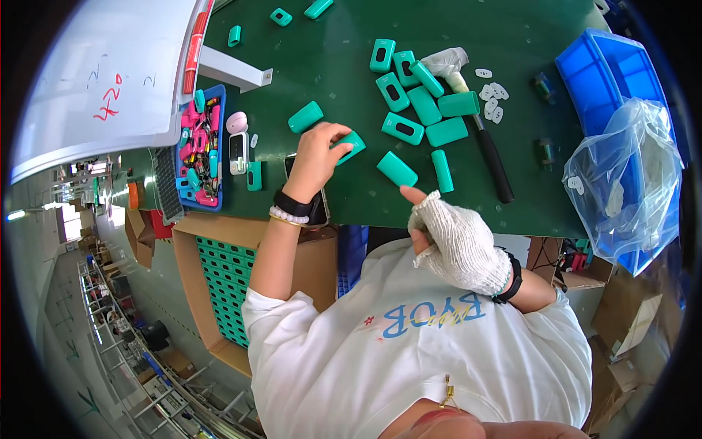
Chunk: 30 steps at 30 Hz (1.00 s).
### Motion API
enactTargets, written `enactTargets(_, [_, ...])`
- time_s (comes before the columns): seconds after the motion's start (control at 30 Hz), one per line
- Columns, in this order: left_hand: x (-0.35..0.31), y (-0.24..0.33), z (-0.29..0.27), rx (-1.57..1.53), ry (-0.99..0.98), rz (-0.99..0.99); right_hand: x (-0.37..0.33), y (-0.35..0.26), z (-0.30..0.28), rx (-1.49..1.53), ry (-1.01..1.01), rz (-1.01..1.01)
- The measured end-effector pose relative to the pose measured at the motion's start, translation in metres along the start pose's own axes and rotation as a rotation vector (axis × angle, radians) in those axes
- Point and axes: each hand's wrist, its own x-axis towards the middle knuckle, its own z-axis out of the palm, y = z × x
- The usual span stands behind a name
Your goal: The person picks up a green case, inserts a black component into it by hand, and places the assembled unit into a cardboard box, repeating this process for several units.
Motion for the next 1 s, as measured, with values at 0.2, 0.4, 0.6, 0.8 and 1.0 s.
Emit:
enactTargets(0.2, [0.024, -0.029, -0.012, 0.497, 0.5, 0.102, -0.008, 0.016, -0.012, -0.001, 0.056, 0.052])
enactTargets(0.4, [0.024, -0.042, -0.028, 0.2, 0.234, 0.004, -0.015, 0.023, -0.017, 0.016, 0.075, 0.078])
enactTargets(0.6, [0.02, -0.024, -0.02, 0.006, 0.187, 0.096, -0.016, 0.032, -0.017, -0.075, 0.102, 0.151])
enactTargets(0.8, [0.005, 0.011, 0.004, 0.306, 0.269, 0.147, -0.013, 0.046, -0.044, -0.385, 0.258, 0.345])
enactTargets(1.0, [-0.036, 0.067, 0.058, 0.332, 0.036, 0.404, 0.019, 0.088, -0.101, -0.678, 0.404, 0.326])
